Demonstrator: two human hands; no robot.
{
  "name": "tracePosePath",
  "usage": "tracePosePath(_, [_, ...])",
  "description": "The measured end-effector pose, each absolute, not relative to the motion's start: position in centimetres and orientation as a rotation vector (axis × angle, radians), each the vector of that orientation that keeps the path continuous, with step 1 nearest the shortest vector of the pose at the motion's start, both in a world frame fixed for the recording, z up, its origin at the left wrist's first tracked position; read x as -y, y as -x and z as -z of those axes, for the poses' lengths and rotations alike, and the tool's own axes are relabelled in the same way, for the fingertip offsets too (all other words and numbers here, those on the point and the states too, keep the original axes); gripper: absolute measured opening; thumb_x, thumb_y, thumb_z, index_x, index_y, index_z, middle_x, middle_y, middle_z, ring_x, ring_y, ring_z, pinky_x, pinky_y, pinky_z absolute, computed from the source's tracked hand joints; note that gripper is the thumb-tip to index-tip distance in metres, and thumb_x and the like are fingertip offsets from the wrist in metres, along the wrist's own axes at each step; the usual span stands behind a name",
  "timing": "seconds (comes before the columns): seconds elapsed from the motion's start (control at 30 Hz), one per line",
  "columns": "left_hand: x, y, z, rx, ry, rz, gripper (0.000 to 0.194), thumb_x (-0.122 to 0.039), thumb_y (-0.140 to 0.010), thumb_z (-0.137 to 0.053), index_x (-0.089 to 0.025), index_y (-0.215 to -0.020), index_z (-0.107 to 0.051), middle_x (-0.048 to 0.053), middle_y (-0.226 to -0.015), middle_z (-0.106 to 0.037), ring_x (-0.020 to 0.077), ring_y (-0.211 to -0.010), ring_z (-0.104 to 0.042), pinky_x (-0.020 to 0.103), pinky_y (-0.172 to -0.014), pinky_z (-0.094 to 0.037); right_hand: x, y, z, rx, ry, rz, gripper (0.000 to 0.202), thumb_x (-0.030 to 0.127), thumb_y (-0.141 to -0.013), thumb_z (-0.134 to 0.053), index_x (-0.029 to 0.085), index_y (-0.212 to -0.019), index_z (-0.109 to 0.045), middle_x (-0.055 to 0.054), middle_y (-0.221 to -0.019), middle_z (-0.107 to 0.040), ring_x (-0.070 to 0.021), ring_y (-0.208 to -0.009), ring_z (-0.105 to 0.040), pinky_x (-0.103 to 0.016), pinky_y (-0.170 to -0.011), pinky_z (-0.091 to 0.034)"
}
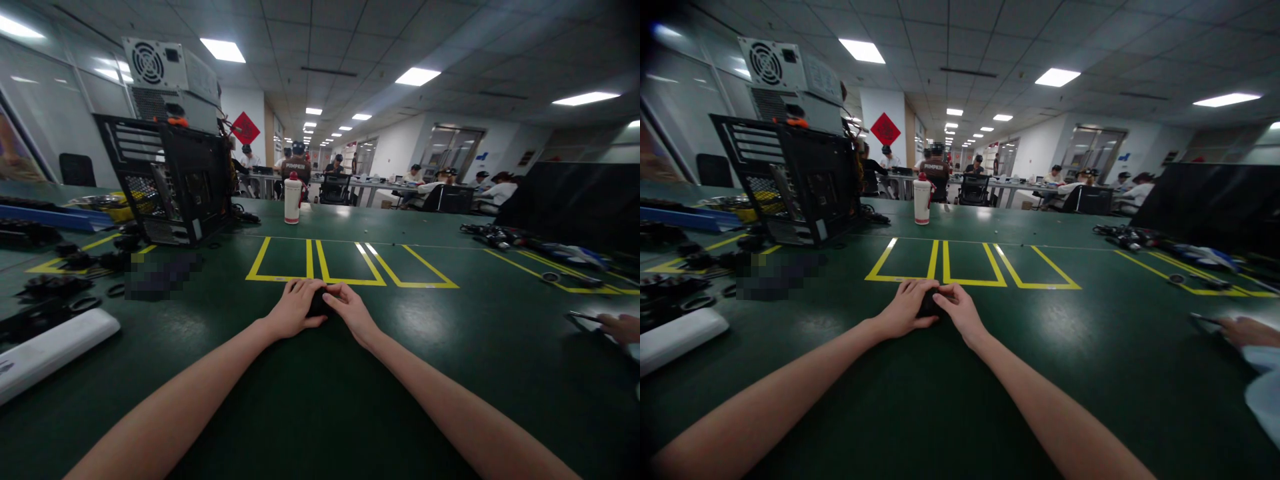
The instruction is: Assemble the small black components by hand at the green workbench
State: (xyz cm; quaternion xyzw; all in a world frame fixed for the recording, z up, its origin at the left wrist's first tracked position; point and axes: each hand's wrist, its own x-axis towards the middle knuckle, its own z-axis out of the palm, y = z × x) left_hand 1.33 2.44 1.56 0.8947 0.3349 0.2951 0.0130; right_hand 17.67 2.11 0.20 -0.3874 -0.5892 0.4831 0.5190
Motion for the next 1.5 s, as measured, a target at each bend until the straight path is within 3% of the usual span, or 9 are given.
tracePosePath(0.17, [-2.6,-1.3,-1.4,-1.042,-2.782,-0.921,0.060,-0.031,-0.068,-0.061,-0.021,-0.117,-0.028,0.006,-0.114,-0.045,0.0228,-0.107,-0.041,0.041,-0.094,-0.024,-2.4,-17.9,-0.2,1.422,0.945,-1.238,0.029,0.031,-0.068,-0.059,0.020,-0.094,-0.055,-0.004,-0.097,-0.058,-0.0177,-0.094,-0.052,-0.037,-0.087,-0.037])
tracePosePath(0.37, [-2.6,-1.2,-1.3,-1.031,-2.783,-0.929,0.058,-0.032,-0.069,-0.060,-0.021,-0.117,-0.028,0.006,-0.114,-0.045,0.0227,-0.107,-0.041,0.040,-0.093,-0.024,-1.6,-18.1,-0.5,1.464,0.789,-1.336,0.033,0.019,-0.063,-0.064,0.023,-0.093,-0.052,-0.001,-0.102,-0.056,-0.0167,-0.099,-0.051,-0.034,-0.089,-0.038])
tracePosePath(0.53, [-2.7,-1.3,-1.3,-1.036,-2.783,-0.937,0.062,-0.032,-0.066,-0.063,-0.021,-0.116,-0.028,0.006,-0.113,-0.046,0.0228,-0.106,-0.041,0.040,-0.093,-0.025,-1.8,-17.7,-0.4,1.432,0.907,-1.180,0.021,0.029,-0.069,-0.059,0.020,-0.087,-0.054,-0.002,-0.093,-0.058,-0.0167,-0.093,-0.053,-0.035,-0.087,-0.038])
tracePosePath(0.63, [-2.8,-1.3,-1.2,-1.044,-2.786,-0.939,0.062,-0.032,-0.066,-0.063,-0.020,-0.117,-0.028,0.006,-0.113,-0.046,0.0231,-0.106,-0.041,0.040,-0.093,-0.024,-2.3,-17.6,-0.2,1.404,0.985,-1.162,0.025,0.033,-0.068,-0.059,0.019,-0.089,-0.055,-0.003,-0.092,-0.059,-0.0177,-0.091,-0.053,-0.036,-0.086,-0.038])
tracePosePath(0.97, [-2.7,-1.2,-1.3,-1.057,-2.785,-0.916,0.061,-0.033,-0.067,-0.062,-0.022,-0.117,-0.028,0.006,-0.116,-0.044,0.0234,-0.108,-0.040,0.041,-0.094,-0.023,-1.8,-18.1,-0.5,1.444,0.826,-1.319,0.033,0.023,-0.064,-0.064,0.021,-0.095,-0.054,-0.003,-0.101,-0.058,-0.0174,-0.101,-0.051,-0.035,-0.092,-0.036])
tracePosePath(1.3, [-2.6,-1.3,-1.5,-1.052,-2.784,-0.917,0.060,-0.032,-0.068,-0.061,-0.022,-0.117,-0.028,0.006,-0.113,-0.046,0.0232,-0.107,-0.041,0.041,-0.094,-0.024,-3.2,-17.8,0.5,1.363,0.961,-1.215,0.029,0.035,-0.066,-0.061,0.018,-0.089,-0.057,-0.004,-0.089,-0.060,-0.0175,-0.089,-0.053,-0.035,-0.084,-0.039])
tracePosePath(1.5, [-2.8,-1.3,-1.2,-1.073,-2.791,-0.922,0.059,-0.034,-0.068,-0.060,-0.021,-0.116,-0.030,0.007,-0.114,-0.045,0.0240,-0.107,-0.041,0.041,-0.093,-0.025,-2.4,-18.2,0.3,1.490,0.806,-1.234,0.027,0.024,-0.063,-0.064,0.022,-0.088,-0.053,-0.001,-0.096,-0.055,-0.0157,-0.094,-0.052,-0.034,-0.087,-0.038])
